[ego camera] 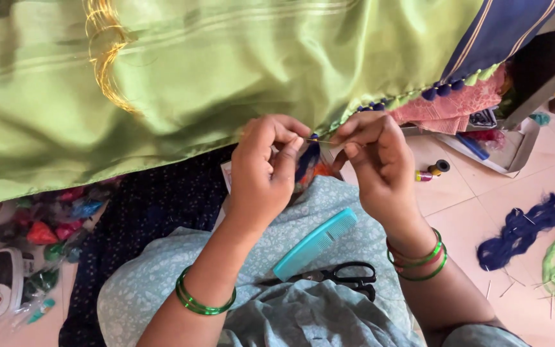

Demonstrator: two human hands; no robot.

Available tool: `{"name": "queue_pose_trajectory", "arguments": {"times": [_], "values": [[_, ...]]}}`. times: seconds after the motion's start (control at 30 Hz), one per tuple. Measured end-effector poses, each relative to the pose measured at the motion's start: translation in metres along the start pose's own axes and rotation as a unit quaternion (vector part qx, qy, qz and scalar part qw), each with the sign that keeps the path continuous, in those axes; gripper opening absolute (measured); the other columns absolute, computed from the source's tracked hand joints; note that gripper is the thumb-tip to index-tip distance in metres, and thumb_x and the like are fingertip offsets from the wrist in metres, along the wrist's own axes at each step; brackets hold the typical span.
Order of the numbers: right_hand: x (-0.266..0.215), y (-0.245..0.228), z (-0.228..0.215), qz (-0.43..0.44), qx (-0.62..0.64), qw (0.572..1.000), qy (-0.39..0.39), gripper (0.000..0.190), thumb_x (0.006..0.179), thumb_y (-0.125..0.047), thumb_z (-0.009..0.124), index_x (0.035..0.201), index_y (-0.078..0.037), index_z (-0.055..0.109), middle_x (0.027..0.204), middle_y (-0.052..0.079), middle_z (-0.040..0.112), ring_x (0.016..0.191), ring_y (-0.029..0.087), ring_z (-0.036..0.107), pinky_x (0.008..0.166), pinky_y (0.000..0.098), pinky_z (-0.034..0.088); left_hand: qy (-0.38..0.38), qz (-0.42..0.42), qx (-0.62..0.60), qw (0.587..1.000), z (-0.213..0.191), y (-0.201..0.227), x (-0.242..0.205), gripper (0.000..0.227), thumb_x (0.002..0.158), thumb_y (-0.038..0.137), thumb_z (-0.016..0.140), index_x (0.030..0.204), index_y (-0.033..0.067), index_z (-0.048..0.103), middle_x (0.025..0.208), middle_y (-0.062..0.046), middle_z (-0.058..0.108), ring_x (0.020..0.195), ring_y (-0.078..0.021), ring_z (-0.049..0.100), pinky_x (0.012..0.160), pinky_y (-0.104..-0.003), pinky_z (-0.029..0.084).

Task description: Sewing decorative tassels and pom-poms onto the edge of a green and blue garment.

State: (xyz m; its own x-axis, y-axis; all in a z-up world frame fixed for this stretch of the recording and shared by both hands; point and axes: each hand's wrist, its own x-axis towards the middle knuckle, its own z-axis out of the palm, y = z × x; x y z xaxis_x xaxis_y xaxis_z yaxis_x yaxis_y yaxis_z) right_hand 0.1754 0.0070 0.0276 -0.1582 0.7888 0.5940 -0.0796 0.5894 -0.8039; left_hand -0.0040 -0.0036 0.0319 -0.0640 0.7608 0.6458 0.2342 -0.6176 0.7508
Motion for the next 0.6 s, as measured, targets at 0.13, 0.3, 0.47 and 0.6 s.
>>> {"name": "queue_pose_trajectory", "arguments": {"times": [0.13, 0.3, 0.47, 0.6], "values": [[-0.005, 0.013, 0.001, 0.024, 0.062, 0.998, -0.004, 0.016, 0.105, 0.014, 0.045, 0.104, -0.001, 0.041, 0.110, 0.012, 0.059, 0.082, 0.013, 0.058, 0.070, 0.0238, 0.052, 0.012, 0.057, 0.080, 0.995, 0.009, -0.001, 0.000, 0.016, 0.098, -0.007, 0.061, 0.094, 0.0038, 0.049, 0.101, -0.007, 0.072, 0.090, -0.0230, 0.069, 0.084, -0.035, 0.055], [-0.006, 0.017, -0.002, 0.033, 0.009, 0.999, -0.036, 0.016, 0.104, 0.014, 0.046, 0.103, -0.001, 0.042, 0.104, 0.011, 0.061, 0.073, 0.009, 0.050, 0.064, 0.0221, 0.045, 0.059, 0.025, 0.027, 0.998, 0.014, -0.009, -0.005, 0.012, 0.101, -0.003, 0.061, 0.096, 0.0031, 0.052, 0.101, -0.006, 0.072, 0.088, -0.0137, 0.070, 0.077, -0.026, 0.056], [-0.018, 0.025, -0.005, 0.043, -0.103, 0.992, -0.064, 0.012, 0.098, 0.012, 0.055, 0.102, 0.001, 0.056, 0.102, 0.009, 0.064, 0.076, 0.012, 0.057, 0.066, 0.0243, 0.050, 0.051, -0.125, -0.046, 0.990, 0.016, -0.045, -0.033, 0.007, 0.094, 0.003, 0.075, 0.095, 0.0027, 0.068, 0.101, -0.003, 0.071, 0.076, -0.0075, 0.059, 0.067, -0.023, 0.048], [-0.036, 0.022, 0.005, -0.020, -0.215, 0.970, -0.114, 0.014, 0.089, 0.010, 0.062, 0.097, 0.000, 0.062, 0.100, 0.011, 0.065, 0.085, 0.023, 0.069, 0.072, 0.0314, 0.056, 0.025, -0.308, -0.304, 0.901, 0.030, -0.060, -0.044, 0.010, 0.089, 0.005, 0.078, 0.097, 0.0033, 0.073, 0.091, 0.000, 0.072, 0.080, -0.0073, 0.064, 0.073, -0.024, 0.052]]}}
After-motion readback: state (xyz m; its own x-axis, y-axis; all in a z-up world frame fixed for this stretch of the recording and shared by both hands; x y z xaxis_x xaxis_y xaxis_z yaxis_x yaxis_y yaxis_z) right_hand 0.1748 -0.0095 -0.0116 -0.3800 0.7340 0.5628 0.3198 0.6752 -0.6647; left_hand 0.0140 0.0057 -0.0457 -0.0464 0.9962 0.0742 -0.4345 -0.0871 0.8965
